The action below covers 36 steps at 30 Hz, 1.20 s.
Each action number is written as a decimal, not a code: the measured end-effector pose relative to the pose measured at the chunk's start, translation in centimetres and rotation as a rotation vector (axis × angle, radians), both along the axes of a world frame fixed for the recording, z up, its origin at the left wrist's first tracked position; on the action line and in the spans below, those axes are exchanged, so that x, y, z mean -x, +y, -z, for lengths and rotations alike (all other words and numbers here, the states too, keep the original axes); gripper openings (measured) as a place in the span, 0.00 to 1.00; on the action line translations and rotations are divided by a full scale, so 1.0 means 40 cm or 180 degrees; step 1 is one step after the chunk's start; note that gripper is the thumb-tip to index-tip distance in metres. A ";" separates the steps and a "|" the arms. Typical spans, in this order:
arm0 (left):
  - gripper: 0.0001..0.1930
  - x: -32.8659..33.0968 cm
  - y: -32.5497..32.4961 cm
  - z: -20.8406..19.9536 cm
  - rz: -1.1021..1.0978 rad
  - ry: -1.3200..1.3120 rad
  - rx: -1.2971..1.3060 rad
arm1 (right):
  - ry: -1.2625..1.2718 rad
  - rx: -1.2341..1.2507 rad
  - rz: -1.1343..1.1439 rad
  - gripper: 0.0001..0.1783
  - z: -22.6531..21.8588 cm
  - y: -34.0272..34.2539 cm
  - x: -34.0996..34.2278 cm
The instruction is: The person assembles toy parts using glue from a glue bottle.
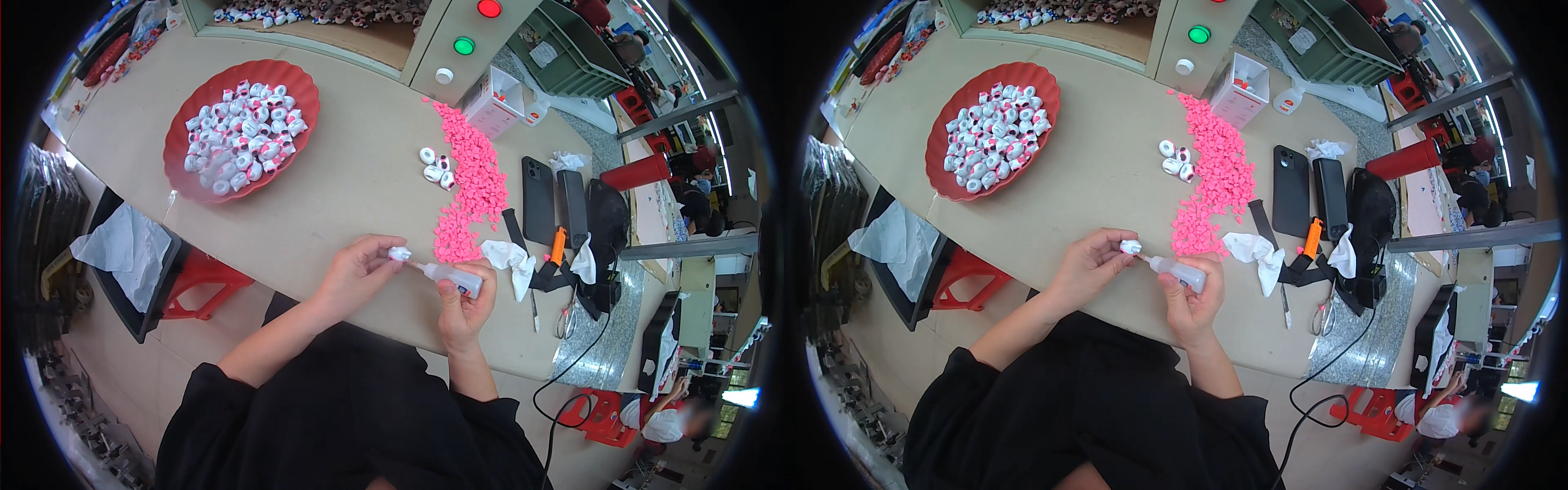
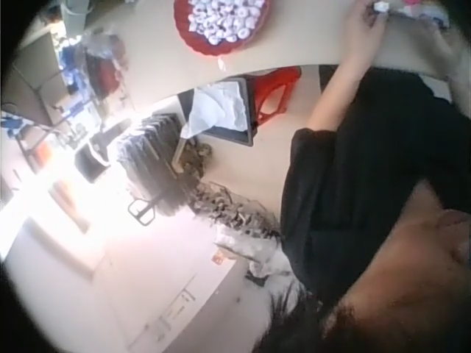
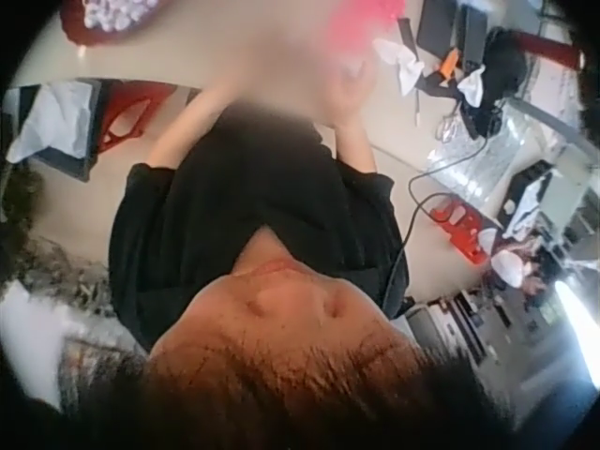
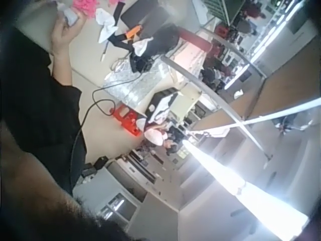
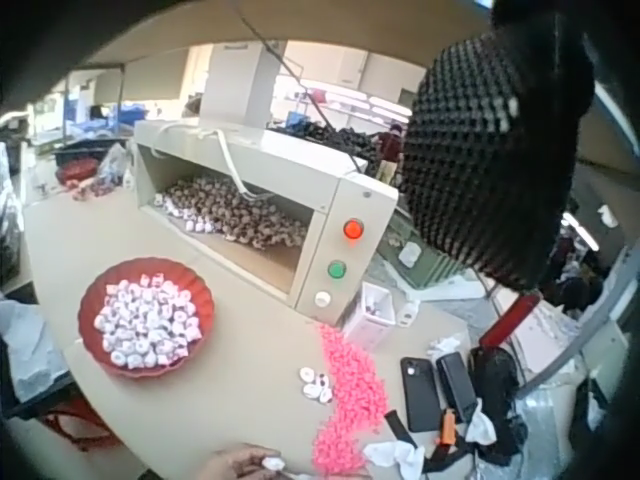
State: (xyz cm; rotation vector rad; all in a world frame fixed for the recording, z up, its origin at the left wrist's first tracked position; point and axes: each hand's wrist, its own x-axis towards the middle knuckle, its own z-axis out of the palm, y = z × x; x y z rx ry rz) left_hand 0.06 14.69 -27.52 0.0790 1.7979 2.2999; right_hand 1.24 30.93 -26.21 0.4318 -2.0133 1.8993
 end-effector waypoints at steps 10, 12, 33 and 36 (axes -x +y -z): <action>0.14 -0.001 -0.001 -0.002 0.0062 -0.0108 -0.0101 | 0.0250 -0.0279 0.0187 0.17 0.007 -0.007 0.007; 0.14 -0.001 -0.002 -0.002 0.0061 -0.0147 -0.0128 | 0.0383 -0.0340 0.0243 0.17 0.014 -0.008 0.007; 0.13 0.000 0.000 -0.004 -0.0028 -0.0246 -0.0141 | 0.0678 -0.0848 0.0391 0.17 0.007 -0.002 0.007; 0.13 0.000 0.000 -0.005 -0.0037 -0.0224 -0.0046 | 0.0708 -0.0768 0.0361 0.17 0.005 -0.001 0.008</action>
